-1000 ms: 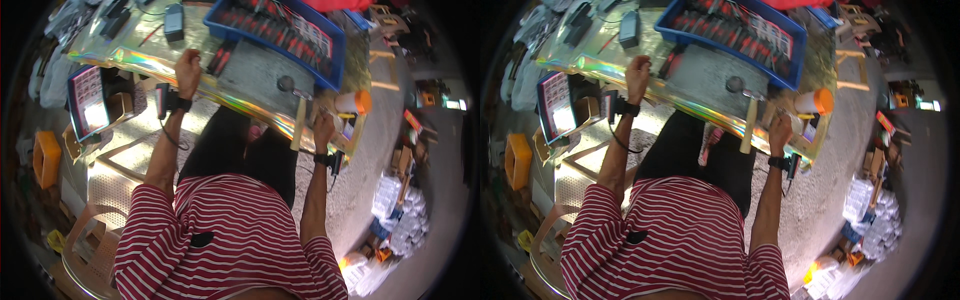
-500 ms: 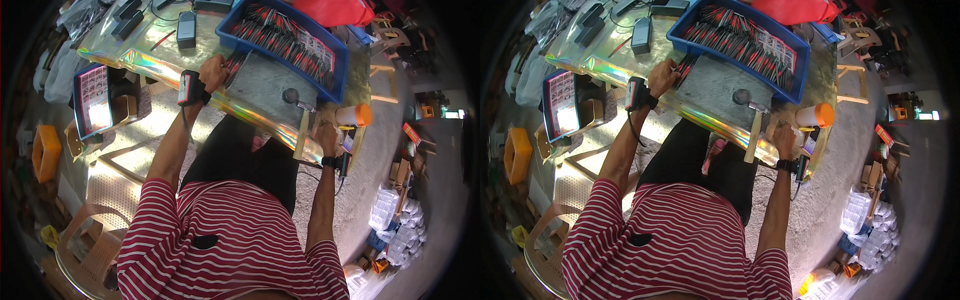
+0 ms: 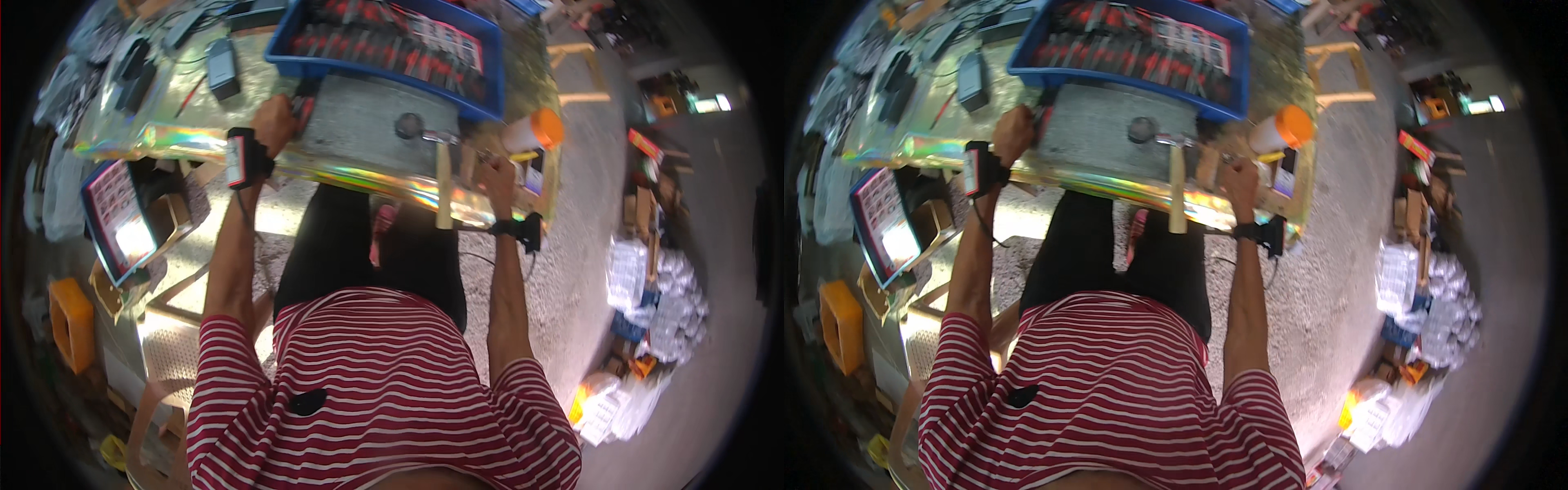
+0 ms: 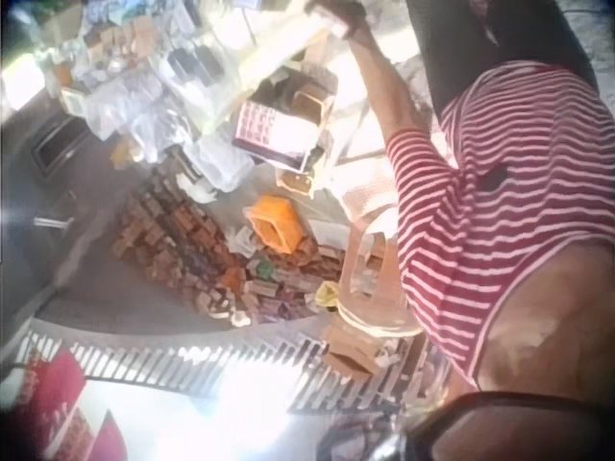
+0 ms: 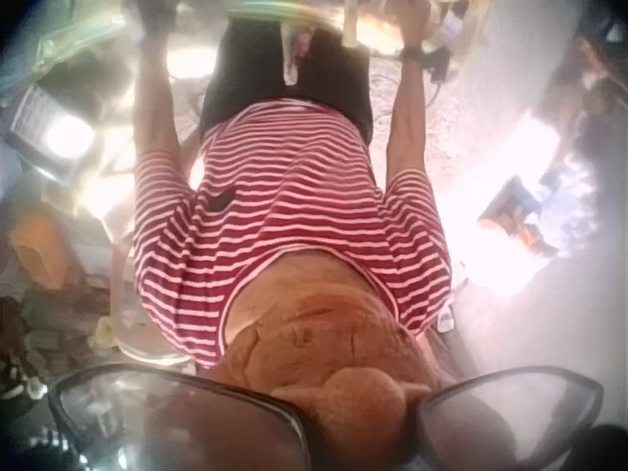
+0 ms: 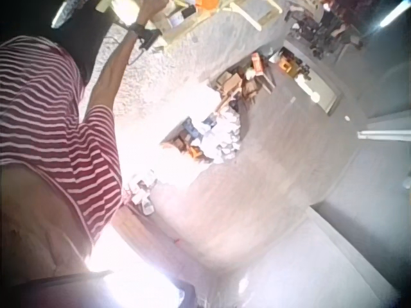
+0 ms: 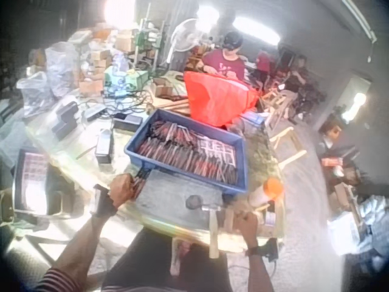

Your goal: The person joins small metal parts by hand and using a hammer, picking them from a container on a table.

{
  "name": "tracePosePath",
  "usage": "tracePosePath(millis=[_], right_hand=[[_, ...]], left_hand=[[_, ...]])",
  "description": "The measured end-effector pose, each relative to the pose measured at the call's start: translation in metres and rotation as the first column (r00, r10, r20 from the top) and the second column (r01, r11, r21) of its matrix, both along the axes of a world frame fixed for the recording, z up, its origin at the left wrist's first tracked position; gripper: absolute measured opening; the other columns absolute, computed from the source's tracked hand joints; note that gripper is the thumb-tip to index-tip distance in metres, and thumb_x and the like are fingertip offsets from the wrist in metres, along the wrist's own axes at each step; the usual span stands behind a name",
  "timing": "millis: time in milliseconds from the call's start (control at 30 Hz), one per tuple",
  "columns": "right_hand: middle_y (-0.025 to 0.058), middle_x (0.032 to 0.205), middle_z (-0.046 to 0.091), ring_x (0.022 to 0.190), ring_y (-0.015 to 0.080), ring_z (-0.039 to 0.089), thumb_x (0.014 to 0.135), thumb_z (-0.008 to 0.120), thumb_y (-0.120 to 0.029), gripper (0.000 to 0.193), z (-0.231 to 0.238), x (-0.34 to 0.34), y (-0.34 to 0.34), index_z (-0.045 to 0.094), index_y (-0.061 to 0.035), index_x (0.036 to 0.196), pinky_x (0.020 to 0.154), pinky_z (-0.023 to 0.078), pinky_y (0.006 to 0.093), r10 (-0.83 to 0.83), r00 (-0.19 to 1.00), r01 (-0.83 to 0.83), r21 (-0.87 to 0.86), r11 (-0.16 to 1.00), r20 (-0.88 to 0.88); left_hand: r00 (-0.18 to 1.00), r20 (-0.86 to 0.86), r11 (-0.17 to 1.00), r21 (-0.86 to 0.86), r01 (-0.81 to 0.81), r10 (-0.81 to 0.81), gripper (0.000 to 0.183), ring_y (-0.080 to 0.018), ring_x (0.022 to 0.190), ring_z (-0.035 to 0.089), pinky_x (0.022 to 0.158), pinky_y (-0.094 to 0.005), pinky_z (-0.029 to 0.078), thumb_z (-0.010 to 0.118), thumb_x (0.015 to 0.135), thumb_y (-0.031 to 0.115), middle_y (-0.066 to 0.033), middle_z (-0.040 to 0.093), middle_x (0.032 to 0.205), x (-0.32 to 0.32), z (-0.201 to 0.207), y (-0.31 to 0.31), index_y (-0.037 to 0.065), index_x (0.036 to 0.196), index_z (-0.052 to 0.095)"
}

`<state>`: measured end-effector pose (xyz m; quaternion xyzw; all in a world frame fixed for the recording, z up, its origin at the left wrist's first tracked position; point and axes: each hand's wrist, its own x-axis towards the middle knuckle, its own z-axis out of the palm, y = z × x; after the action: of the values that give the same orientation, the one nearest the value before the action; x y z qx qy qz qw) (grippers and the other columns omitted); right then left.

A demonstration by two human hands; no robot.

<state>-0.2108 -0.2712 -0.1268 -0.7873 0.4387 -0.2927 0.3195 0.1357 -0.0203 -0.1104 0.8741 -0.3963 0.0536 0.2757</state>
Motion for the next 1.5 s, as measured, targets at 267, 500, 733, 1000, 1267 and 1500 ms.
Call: tracePosePath(millis=[267,500,733,1000,1267,1500], right_hand=[[0.0006,0.053,0.042,0.041,0.0064,0.041,0.066,0.050,0.004,0.009,0.027,0.010,0.026,0.044,-0.0018,0.064,0.035,0.034,0.0199,-0.043,0.832,-0.138,0.282,0.949,0.552],[0.0027,0.057,0.046,0.042,0.0068,0.042,0.067,0.050,0.001,0.004,0.030,0.010,0.028,0.048,0.0009,0.071,0.037,0.035,0.0190,-0.091,0.857,-0.050,0.257,0.965,0.508],[0.0039,0.059,0.050,0.045,0.0067,0.045,0.069,0.052,-0.001,0.005,0.062,0.022,0.046,0.052,0.0011,0.074,0.039,0.036,0.0181,-0.113,0.854,-0.058,0.308,0.950,0.508],[0.0031,0.067,0.052,0.054,0.0068,0.048,0.078,0.052,-0.004,0.004,0.132,0.048,0.109,0.051,-0.0009,0.079,0.047,0.040,0.0184,-0.065,0.764,-0.331,0.476,0.814,0.642],[0.0067,0.069,0.051,0.052,0.0084,0.047,0.080,0.051,-0.003,0.008,0.157,0.065,0.161,0.048,0.0032,0.083,0.047,0.040,0.0199,0.078,0.624,-0.503,0.324,0.801,0.777],[0.0053,0.068,0.050,0.052,0.0069,0.046,0.081,0.050,-0.003,0.007,0.151,0.063,0.164,0.047,0.0028,0.083,0.045,0.038,0.0188,0.170,0.650,-0.473,0.218,0.854,0.741]], left_hand=[[0.999,0.002,0.994,-0.103,0.046,-0.046,0.012,-0.0360,0.068,0.053,0.060,-0.0423,0.041,0.047,0.074,0.013,-0.0174,0.056,0.070,0.003,0.000,0.006,0.002,0.076,0.051],[0.684,-0.703,0.844,-0.476,-0.247,-0.196,0.027,-0.0148,0.064,0.055,0.058,-0.0245,0.048,0.055,0.076,0.015,-0.0104,0.056,0.075,-0.009,0.031,0.027,-0.006,0.092,0.050],[0.279,-0.729,0.620,-0.681,-0.390,-0.625,0.027,-0.0142,0.073,0.055,0.063,-0.0240,0.048,0.057,0.078,0.011,-0.0081,0.057,0.085,-0.046,0.064,0.034,0.002,0.102,0.051],[-0.139,-0.642,0.645,-0.685,-0.339,-0.754,0.033,-0.0127,0.072,0.057,0.065,-0.0215,0.051,0.057,0.075,0.005,-0.0096,0.056,0.087,-0.141,0.111,-0.010,-0.001,0.106,0.047],[-0.396,-0.490,0.630,-0.588,-0.508,-0.776,0.007,-0.0187,0.069,0.061,0.062,-0.0266,0.053,0.050,0.079,0.003,-0.0164,0.058,0.083,-0.170,0.117,-0.020,-0.001,0.086,0.049],[-0.445,-0.444,0.628,-0.576,-0.524,-0.778,0.007,-0.0198,0.070,0.061,0.063,-0.0273,0.053,0.049,0.080,0.003,-0.0165,0.059,0.084,-0.175,0.111,-0.019,-0.002,0.085,0.051]])
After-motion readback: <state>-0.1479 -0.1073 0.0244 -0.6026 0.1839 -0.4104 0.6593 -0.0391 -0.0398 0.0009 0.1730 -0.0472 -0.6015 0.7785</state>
